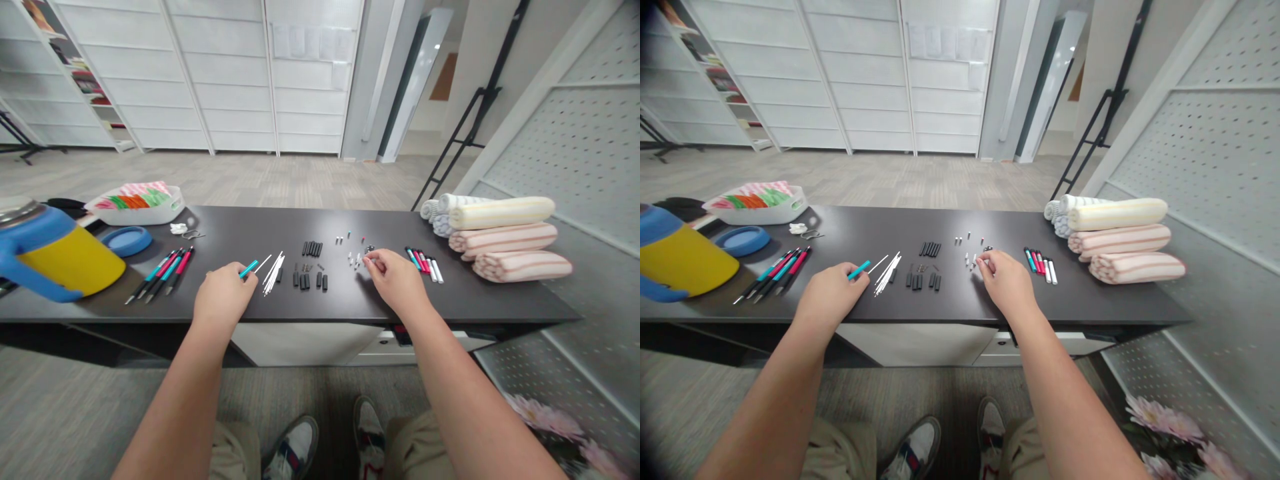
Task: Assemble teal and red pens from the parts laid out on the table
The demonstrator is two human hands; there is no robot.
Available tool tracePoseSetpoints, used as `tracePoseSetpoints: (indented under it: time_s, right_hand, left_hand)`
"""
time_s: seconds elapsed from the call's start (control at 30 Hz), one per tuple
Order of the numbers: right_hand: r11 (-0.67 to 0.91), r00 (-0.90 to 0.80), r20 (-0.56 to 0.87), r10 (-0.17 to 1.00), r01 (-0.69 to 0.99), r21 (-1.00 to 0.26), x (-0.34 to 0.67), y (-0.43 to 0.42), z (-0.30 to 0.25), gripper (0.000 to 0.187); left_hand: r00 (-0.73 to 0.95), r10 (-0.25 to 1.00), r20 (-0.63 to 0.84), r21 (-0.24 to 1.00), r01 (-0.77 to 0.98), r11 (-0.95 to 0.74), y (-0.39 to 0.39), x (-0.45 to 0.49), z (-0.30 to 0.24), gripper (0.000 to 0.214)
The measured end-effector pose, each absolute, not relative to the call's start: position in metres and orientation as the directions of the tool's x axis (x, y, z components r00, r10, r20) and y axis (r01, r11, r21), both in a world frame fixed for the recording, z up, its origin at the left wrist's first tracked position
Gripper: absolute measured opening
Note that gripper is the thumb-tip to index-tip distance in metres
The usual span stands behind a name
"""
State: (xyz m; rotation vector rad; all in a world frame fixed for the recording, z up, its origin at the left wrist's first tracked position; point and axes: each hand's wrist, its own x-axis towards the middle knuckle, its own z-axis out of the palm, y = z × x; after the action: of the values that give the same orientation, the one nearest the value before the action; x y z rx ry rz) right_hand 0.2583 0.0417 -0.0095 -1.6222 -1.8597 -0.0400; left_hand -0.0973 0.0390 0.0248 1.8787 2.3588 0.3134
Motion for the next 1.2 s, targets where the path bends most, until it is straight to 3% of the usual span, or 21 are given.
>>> tracePoseSetpoints:
  time_s: [1.2]
  right_hand:
    - [0.239,-0.113,0.427,0.897,0.937,-0.254,0.2472,0.0429,-0.0084,0.018]
  left_hand:
    - [-0.221,0.975,0.025,0.230,0.950,0.210,0.0374,-0.0950,0.0268,0.033]
